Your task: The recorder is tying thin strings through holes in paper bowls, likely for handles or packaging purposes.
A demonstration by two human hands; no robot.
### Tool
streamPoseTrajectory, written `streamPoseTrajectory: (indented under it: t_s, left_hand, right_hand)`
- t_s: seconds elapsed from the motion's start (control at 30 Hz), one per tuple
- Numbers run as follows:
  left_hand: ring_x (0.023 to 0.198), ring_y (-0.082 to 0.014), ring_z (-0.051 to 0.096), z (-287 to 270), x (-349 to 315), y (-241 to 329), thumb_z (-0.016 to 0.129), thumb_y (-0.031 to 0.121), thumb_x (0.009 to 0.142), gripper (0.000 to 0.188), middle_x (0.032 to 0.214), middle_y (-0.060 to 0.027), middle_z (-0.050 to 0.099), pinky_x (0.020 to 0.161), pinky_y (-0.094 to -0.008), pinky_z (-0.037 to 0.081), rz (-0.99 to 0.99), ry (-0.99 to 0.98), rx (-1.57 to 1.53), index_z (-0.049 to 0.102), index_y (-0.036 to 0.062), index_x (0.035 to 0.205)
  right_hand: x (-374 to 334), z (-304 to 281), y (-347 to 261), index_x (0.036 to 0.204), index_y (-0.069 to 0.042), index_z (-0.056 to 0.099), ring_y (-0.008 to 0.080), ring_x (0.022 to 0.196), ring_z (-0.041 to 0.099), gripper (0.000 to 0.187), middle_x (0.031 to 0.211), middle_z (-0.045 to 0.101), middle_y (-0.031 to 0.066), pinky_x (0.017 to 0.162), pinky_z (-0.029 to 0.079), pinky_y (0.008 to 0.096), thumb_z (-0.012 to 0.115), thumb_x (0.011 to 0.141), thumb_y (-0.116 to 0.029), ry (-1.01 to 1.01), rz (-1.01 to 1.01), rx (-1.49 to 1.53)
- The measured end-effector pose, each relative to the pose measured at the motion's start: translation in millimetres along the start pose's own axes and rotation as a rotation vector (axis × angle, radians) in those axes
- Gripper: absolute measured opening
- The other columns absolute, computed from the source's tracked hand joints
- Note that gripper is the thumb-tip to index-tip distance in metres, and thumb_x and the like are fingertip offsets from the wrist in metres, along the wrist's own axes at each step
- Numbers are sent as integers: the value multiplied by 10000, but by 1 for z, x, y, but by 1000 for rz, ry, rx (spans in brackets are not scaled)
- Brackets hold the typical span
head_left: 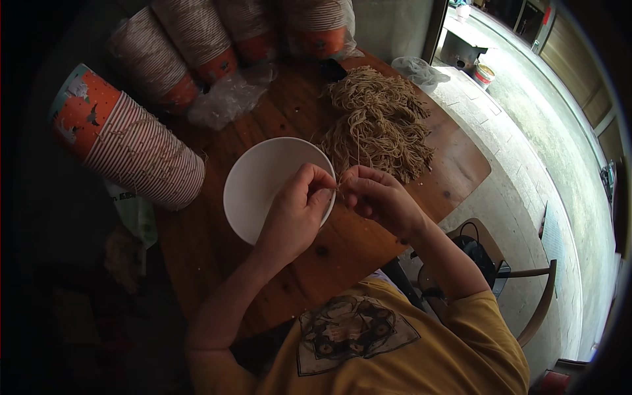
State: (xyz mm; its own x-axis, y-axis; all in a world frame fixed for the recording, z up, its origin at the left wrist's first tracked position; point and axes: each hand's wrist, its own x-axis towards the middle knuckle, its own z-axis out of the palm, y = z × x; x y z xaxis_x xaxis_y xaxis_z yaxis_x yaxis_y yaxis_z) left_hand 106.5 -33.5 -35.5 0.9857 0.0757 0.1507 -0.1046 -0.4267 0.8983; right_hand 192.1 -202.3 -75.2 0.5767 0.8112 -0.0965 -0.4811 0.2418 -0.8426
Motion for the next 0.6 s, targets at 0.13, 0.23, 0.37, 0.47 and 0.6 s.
streamPoseTrajectory:
  t_s: [0.13, 0.23, 0.37, 0.47, 0.6]
  left_hand:
    - [859, -183, 588, 0, -1, 0, 516, 47, 914, 65, 922, -84, 598, 775, -316, 467, -14, 2, -11, 528, 11, 966]
    - [853, -170, 582, -1, -1, 4, 518, 54, 915, 71, 911, -76, 592, 775, -314, 466, -19, 2, -4, 519, 13, 973]
    - [846, -157, 573, -2, -1, 3, 522, 61, 914, 84, 903, -69, 584, 774, -312, 465, -28, 4, -19, 508, 18, 985]
    - [844, -152, 567, -2, 0, 4, 527, 64, 910, 98, 899, -68, 578, 774, -310, 463, -28, 15, 2, 500, 20, 992]
    - [842, -145, 564, -2, 0, 4, 528, 58, 905, 97, 902, -58, 578, 768, -304, 461, -42, 22, -25, 504, 21, 992]
  right_hand:
    - [0, 1, 1, 940, -118, 565, 15, 566, 431, 125, 765, 569, -38, 491, 316, 153, 534, 952, -238, 20, -17, 26]
    - [0, 0, 1, 947, -116, 563, 17, 565, 426, 116, 764, 566, -36, 491, 316, 154, 536, 950, -229, 34, -24, 35]
    - [2, -2, 3, 943, -116, 561, 23, 563, 415, 108, 758, 559, -37, 488, 311, 154, 540, 947, -222, 35, -37, 70]
    - [3, -4, 4, 937, -114, 561, 26, 560, 408, 109, 749, 549, -40, 485, 305, 154, 542, 946, -220, 48, -43, 74]
    - [2, -2, 2, 929, -112, 561, 24, 556, 403, 115, 742, 539, -45, 479, 298, 154, 543, 947, -224, 51, -38, 50]
